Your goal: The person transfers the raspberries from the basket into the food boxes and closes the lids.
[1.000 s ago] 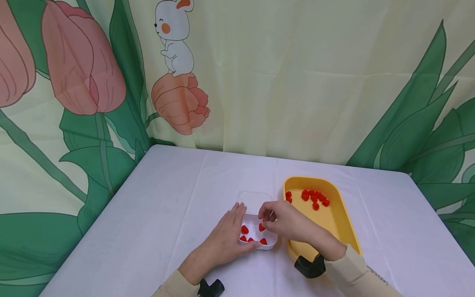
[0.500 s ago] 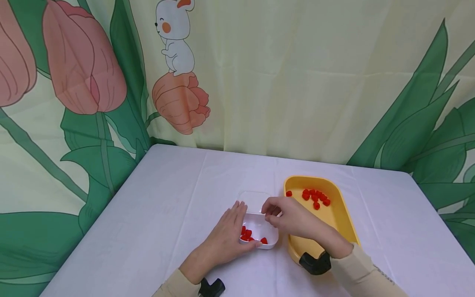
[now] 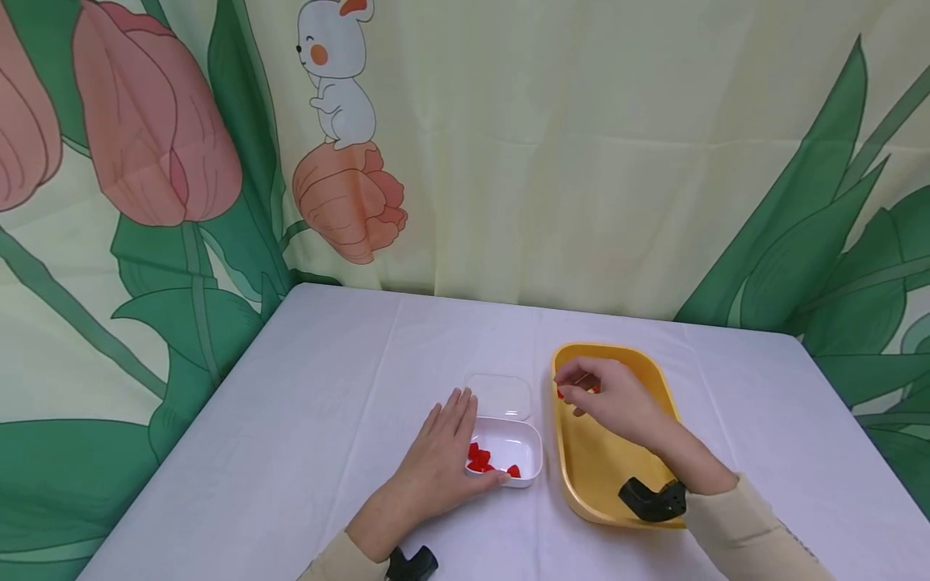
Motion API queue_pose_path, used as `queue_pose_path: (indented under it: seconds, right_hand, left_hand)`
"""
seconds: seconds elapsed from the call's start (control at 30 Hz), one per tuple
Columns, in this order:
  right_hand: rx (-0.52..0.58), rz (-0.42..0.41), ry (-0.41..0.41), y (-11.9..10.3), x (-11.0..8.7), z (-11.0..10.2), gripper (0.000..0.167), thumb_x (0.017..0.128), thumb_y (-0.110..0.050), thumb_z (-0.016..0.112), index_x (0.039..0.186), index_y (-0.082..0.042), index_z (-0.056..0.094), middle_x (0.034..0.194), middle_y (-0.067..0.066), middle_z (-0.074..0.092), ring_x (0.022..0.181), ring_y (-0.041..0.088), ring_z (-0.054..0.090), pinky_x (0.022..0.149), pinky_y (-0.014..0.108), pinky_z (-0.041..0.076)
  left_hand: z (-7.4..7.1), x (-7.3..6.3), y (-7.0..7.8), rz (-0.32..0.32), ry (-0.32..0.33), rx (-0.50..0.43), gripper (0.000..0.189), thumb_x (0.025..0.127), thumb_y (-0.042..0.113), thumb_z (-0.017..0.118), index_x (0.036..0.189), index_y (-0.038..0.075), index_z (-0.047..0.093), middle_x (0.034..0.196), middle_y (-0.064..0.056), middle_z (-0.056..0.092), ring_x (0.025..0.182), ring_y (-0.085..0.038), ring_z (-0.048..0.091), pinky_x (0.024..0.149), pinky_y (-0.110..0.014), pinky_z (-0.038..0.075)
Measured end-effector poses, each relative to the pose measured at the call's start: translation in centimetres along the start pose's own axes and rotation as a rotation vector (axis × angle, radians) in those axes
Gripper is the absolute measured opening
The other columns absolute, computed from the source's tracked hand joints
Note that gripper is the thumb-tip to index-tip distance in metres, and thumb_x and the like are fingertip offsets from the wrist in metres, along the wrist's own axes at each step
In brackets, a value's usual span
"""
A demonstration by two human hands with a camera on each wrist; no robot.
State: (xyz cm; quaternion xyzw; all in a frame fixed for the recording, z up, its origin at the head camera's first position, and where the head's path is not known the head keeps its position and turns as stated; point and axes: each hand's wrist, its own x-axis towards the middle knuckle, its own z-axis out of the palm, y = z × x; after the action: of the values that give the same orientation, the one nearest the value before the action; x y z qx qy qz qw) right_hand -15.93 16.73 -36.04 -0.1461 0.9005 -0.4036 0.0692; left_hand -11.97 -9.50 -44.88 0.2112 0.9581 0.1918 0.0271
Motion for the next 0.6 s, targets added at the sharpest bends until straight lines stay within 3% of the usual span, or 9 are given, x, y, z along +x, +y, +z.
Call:
queue_pose_path:
  seconds: [0.27, 0.6]
  right_hand:
    - [0.045, 0.099, 0.033, 1.5, -0.5, -1.9, 0.02, 0.096, -0.013, 0.062, 0.112, -0.002, 0.065, 0.106, 0.012, 0.068, 0.087, 0.023, 0.065, 0.073, 0.035, 0.061]
    - [0.063, 0.186, 0.058, 3.4, -0.9, -3.0, 0.028, 0.1, -0.017, 0.057, 0.121, 0.001, 0.061, 0.111, 0.019, 0.068, 0.087, 0.026, 0.066, 0.077, 0.033, 0.061]
  left_hand:
    - [0.3, 0.0, 0.3, 0.046, 0.05, 0.002, 0.103, 0.085, 0.062, 0.062, 0.157, 0.002, 0.019, 0.166, -0.012, 0.02, 0.155, -0.027, 0.016, 0.125, -0.048, 0.019]
    - [0.9, 0.1, 0.6, -0.041, 0.093, 0.052, 0.114, 0.079, 0.076, 0.056, 0.157, 0.002, 0.019, 0.166, -0.012, 0.018, 0.155, -0.028, 0.013, 0.126, -0.049, 0.016]
